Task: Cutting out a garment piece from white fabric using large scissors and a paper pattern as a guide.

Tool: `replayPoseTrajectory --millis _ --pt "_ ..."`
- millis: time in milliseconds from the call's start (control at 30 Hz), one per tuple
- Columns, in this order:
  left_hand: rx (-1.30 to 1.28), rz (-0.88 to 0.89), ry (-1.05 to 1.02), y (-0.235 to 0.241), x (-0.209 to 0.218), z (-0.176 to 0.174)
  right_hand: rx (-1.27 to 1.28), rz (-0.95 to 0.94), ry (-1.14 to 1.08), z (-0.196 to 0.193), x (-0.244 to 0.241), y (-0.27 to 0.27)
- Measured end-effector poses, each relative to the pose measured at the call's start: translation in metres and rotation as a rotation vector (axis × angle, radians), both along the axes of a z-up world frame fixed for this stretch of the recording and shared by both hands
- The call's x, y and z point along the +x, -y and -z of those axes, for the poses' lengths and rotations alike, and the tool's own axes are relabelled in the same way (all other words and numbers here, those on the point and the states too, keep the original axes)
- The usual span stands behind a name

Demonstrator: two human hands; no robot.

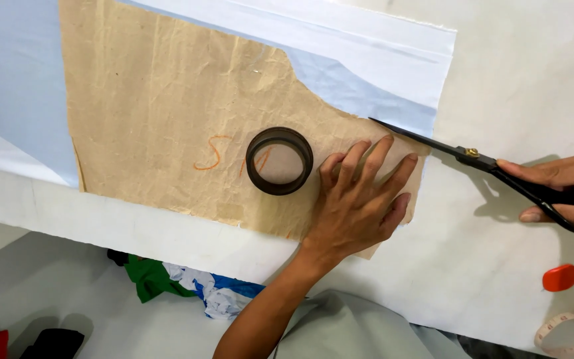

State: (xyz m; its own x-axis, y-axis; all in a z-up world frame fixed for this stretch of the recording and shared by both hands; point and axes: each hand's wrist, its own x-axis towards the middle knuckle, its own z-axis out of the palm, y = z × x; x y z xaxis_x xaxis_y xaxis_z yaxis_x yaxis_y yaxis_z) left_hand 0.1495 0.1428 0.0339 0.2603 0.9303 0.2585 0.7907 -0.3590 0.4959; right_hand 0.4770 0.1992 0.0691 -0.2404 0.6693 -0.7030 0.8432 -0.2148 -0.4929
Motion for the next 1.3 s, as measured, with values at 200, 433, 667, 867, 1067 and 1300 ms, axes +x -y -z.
replayPoseTrajectory --millis 200,433,667,867,1067,1300 --pt "-0.005 0.001 0.011 0.000 0.001 0.001 0.008 -0.062 -0.012 0.004 0.014 -0.001" --pt "0.006 -0.012 0.011 0.000 0.000 -0.001 0.038 -0.158 -0.131 0.054 0.095 0.025" --pt "-0.009 -0.008 0.010 0.000 0.001 0.000 -0.013 -0.023 -0.058 0.001 0.007 -0.005" --pt "0.002 -0.019 0.043 0.001 0.000 0.002 -0.094 -0.031 0.023 0.023 0.013 -0.001" --pt "-0.003 -0.014 0.041 0.001 -0.001 -0.001 0.103 -0.128 -0.155 0.061 0.055 0.030" --pt "0.005 -0.028 0.078 0.002 0.001 0.000 0.172 -0.172 -0.256 0.106 0.074 0.033"
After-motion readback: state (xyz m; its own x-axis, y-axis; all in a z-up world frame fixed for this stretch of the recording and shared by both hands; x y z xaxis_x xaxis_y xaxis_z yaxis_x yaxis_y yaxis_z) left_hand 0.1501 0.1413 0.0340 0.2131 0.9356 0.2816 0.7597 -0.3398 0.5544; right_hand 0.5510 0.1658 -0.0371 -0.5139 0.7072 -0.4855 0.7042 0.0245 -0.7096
